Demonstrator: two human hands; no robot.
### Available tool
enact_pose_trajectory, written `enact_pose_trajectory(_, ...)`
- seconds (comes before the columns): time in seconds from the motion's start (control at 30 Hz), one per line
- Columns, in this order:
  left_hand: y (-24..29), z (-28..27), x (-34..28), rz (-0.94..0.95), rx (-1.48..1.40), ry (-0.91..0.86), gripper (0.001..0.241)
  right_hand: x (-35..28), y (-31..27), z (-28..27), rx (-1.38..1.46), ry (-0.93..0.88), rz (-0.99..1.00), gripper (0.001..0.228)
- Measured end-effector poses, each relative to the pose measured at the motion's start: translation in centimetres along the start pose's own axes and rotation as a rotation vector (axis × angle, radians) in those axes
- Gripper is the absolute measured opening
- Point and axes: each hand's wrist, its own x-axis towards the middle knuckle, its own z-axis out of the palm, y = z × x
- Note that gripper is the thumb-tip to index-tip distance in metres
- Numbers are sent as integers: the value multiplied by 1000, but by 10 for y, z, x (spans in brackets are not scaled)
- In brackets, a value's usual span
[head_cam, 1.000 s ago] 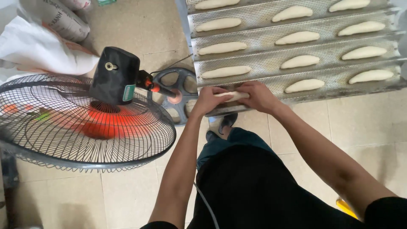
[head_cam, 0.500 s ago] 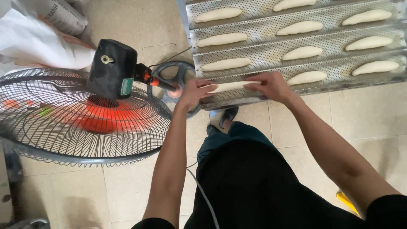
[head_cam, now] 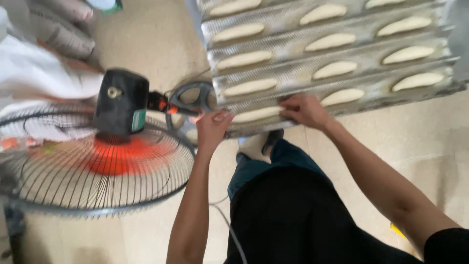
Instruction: Arranging shaped baguette dough onto metal baking trays.
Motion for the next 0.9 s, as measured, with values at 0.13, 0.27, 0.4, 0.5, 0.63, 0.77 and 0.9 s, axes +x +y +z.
enact_pose_trajectory(0.13,46,4,12,-16,-8,-14,33,17,5,-38,10,-94,121,38)
enact_pose_trajectory(0.27,109,20,45,3,-190,-13,36,72,37,-93,-33,-26,138,31)
enact_pose_trajectory(0.4,151,79,115,-23,-360,-115,46,159,112,-148,-82,96,13,23)
enact_pose_trajectory(0.5,163,133,183,87,-224,-95,31,218,150,-183,-272,137,-100,29)
enact_pose_trajectory(0.63,207,176,246,77,-308,-73,45,279,165,-198,-364,111,-290,24)
enact_pose_trajectory(0.77,224,212,303,130,-208,-20,48,321,203,-186,-503,-65,-393,28)
enact_pose_trajectory(0.9,251,237,329,136,-289,-131,59,307,187,-225,-192,-118,-441,30)
